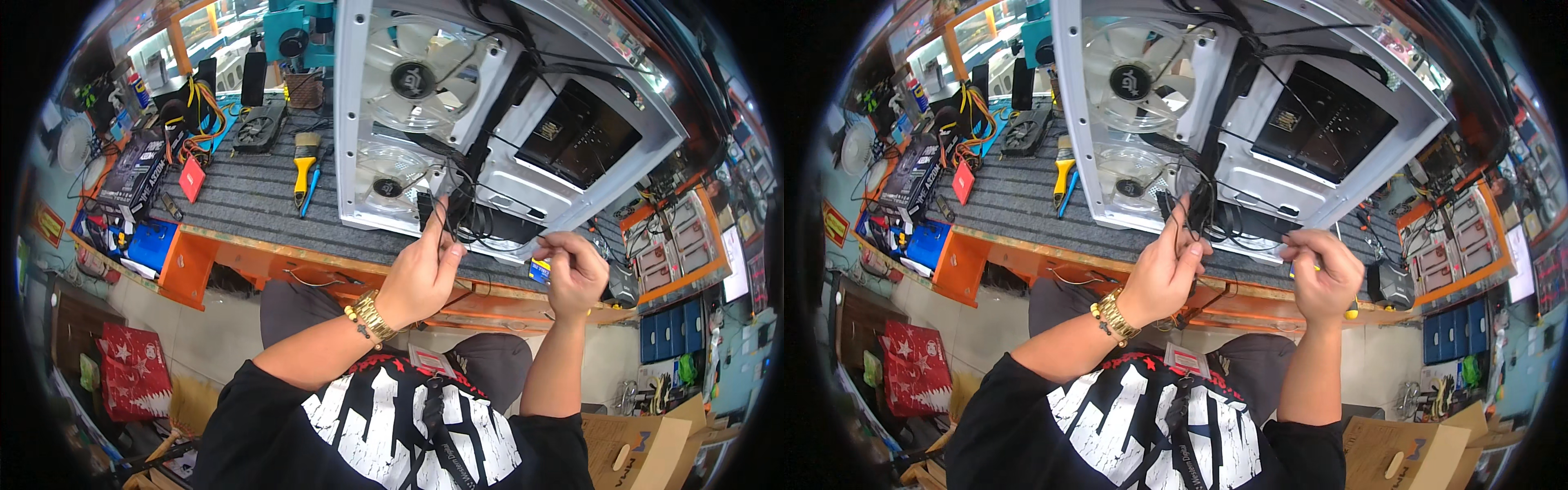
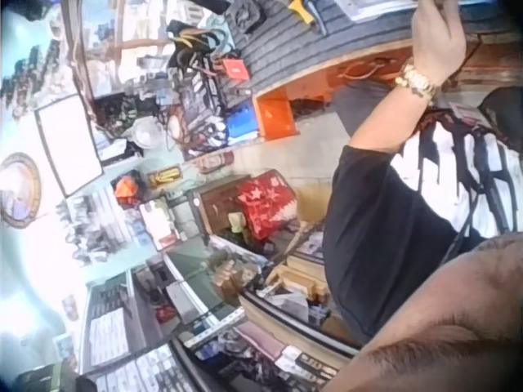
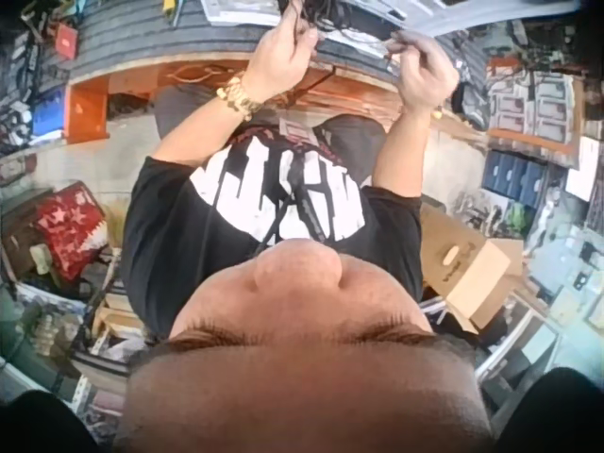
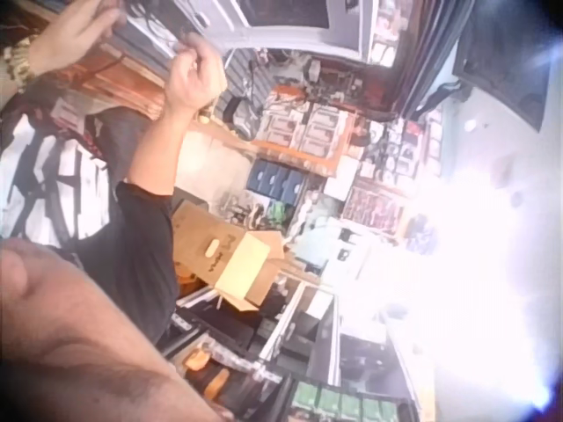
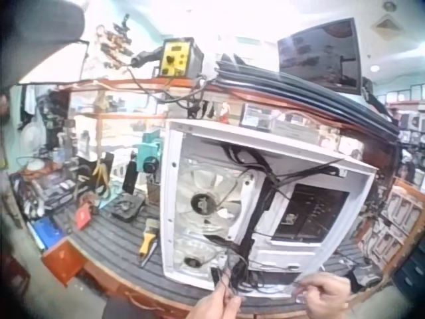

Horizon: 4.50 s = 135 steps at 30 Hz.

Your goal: The person organizes and connects wires within a computer case using a screwdriver to route cables through an internal opening.

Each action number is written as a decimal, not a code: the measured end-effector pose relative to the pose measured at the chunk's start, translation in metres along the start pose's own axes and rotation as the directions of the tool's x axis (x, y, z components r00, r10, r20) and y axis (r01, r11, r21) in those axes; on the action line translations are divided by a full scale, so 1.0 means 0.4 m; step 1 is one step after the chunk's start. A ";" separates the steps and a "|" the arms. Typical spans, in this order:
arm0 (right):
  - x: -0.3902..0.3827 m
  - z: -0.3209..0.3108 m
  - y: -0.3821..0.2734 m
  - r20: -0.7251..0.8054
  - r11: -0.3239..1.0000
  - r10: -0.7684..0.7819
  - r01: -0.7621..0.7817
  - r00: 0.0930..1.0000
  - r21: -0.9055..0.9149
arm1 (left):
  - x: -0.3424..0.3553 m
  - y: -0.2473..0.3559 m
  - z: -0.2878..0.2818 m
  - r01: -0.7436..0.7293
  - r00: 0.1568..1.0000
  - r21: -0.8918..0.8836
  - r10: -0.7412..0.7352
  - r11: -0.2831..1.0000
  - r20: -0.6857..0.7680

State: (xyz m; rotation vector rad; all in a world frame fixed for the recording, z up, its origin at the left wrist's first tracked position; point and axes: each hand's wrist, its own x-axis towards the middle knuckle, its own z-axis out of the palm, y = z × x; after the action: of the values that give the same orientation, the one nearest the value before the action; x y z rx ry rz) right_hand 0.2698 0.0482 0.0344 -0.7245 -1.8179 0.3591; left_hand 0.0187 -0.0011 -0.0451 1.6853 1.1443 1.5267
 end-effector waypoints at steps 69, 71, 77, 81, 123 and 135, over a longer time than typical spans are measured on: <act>-0.004 0.146 -0.016 -0.183 0.921 0.007 -0.077 0.983 -0.381 | 0.008 -0.019 -0.003 -0.084 0.994 -0.096 0.090 0.992 0.060; -0.002 0.146 -0.008 -0.189 0.925 0.021 -0.091 0.982 -0.369 | 0.008 -0.019 -0.002 -0.101 0.993 -0.092 0.106 0.991 0.051; -0.004 0.149 0.017 -0.256 0.970 0.129 -0.175 0.958 -0.166 | 0.011 -0.021 -0.003 -0.142 0.989 -0.065 0.144 0.988 0.022; -0.017 0.155 0.011 -0.230 0.970 0.113 -0.158 0.967 -0.187 | 0.009 -0.017 -0.010 -0.129 0.990 -0.060 0.132 0.990 0.047; 0.104 0.171 -0.045 0.114 0.888 -0.101 0.141 0.988 -0.438 | -0.014 0.044 -0.110 -0.085 0.966 0.056 0.068 0.995 0.251; 0.127 0.205 -0.037 0.202 0.904 -0.114 0.186 0.973 -0.384 | 0.014 -0.071 -0.147 0.439 0.889 -0.306 -0.458 0.845 0.011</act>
State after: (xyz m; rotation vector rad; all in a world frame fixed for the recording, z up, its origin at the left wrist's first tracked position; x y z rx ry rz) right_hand 0.1782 0.0774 0.0507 -0.8450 -2.1314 -0.0634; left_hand -0.0450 0.0099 -0.0569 1.0761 1.1683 1.3715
